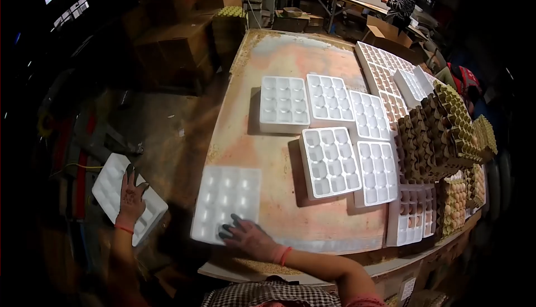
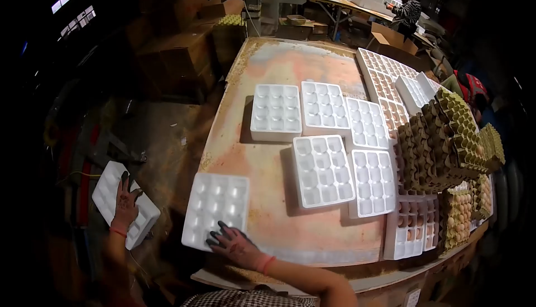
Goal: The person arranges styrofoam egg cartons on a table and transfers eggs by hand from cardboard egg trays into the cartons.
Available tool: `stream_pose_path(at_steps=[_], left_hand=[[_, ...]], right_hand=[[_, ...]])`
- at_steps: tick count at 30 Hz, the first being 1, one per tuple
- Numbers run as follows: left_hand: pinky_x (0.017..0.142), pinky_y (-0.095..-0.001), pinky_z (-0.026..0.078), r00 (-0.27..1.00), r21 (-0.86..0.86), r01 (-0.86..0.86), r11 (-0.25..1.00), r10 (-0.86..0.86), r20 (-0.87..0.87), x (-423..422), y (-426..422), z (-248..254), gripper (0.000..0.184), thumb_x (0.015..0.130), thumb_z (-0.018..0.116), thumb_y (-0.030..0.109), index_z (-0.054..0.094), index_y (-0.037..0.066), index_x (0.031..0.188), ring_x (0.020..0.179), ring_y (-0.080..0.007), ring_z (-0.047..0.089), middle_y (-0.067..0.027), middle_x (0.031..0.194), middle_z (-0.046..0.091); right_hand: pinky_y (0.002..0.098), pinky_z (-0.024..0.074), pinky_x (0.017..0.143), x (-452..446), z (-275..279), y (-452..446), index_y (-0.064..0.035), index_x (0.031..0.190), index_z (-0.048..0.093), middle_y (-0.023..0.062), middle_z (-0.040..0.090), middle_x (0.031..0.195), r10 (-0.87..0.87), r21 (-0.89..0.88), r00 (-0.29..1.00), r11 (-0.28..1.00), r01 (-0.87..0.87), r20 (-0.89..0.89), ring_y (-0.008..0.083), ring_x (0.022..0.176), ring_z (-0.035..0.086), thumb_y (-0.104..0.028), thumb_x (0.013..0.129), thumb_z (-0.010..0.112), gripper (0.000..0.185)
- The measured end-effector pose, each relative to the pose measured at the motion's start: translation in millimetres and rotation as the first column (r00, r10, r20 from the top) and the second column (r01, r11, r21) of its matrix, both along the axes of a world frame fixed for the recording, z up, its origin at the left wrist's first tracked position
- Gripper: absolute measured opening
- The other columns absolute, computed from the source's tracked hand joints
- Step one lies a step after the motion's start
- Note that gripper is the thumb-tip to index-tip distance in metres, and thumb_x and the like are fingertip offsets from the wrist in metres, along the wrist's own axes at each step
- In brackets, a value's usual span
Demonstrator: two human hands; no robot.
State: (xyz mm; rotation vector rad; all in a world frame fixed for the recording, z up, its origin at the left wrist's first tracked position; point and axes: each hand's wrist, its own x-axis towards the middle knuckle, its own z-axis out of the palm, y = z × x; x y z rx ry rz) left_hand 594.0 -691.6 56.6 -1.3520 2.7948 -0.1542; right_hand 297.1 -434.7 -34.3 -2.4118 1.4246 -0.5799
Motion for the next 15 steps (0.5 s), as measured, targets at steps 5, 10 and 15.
stream_pose_path(at_steps=[5, 10, 15], left_hand=[[0.116, -0.0435, 0.022, 0.894, -0.103, 0.392, 0.914, -0.405, -0.194, -76.3, -96.9, -50.3, 0.039, 0.073, 0.055, -0.005, 0.066, 0.015, 0.104, 0.138, -0.0388, 0.028, -0.0233, 0.141, 0.041], [0.113, -0.0428, 0.029, 0.816, -0.023, 0.563, 0.826, -0.56, -0.146, -266.0, -165.8, -50.9, 0.033, 0.077, 0.056, 0.001, 0.069, 0.019, 0.102, 0.136, -0.042, 0.029, -0.0181, 0.146, 0.036], [0.112, -0.0429, 0.03, 0.812, 0.061, 0.582, 0.811, -0.584, 0.008, -387.4, -179.4, -69.9, 0.038, 0.079, 0.052, 0.001, 0.065, 0.016, 0.111, 0.137, -0.04, 0.029, -0.0234, 0.148, 0.03]], right_hand=[[0.0409, 0.0351, 0.106, -124.5, -11.7, -44.3, -0.0116, 0.118, 0.058, 0.01, 0.054, 0.122, -0.194, -0.143, 0.959, 0.976, 0.166, -0.209, 0.0324, 0.125, 0.043, -0.019, 0.087, 0.054, 0.033], [0.046, 0.0336, 0.107, -159.4, 17.6, -12.6, -0.0156, 0.119, 0.06, 0.0122, 0.054, 0.124, -0.253, -0.055, 0.959, 0.967, 0.248, -0.127, 0.0321, 0.123, 0.046, -0.029, 0.084, 0.062, 0.038], [0.0585, 0.0246, 0.104, -257.6, 37.8, 32.3, -0.0047, 0.131, 0.047, 0.0277, 0.035, 0.14, -0.91, -0.265, 0.321, 0.387, 0.883, -0.262, 0.0462, 0.129, 0.033, -0.043, 0.083, 0.063, 0.064]])
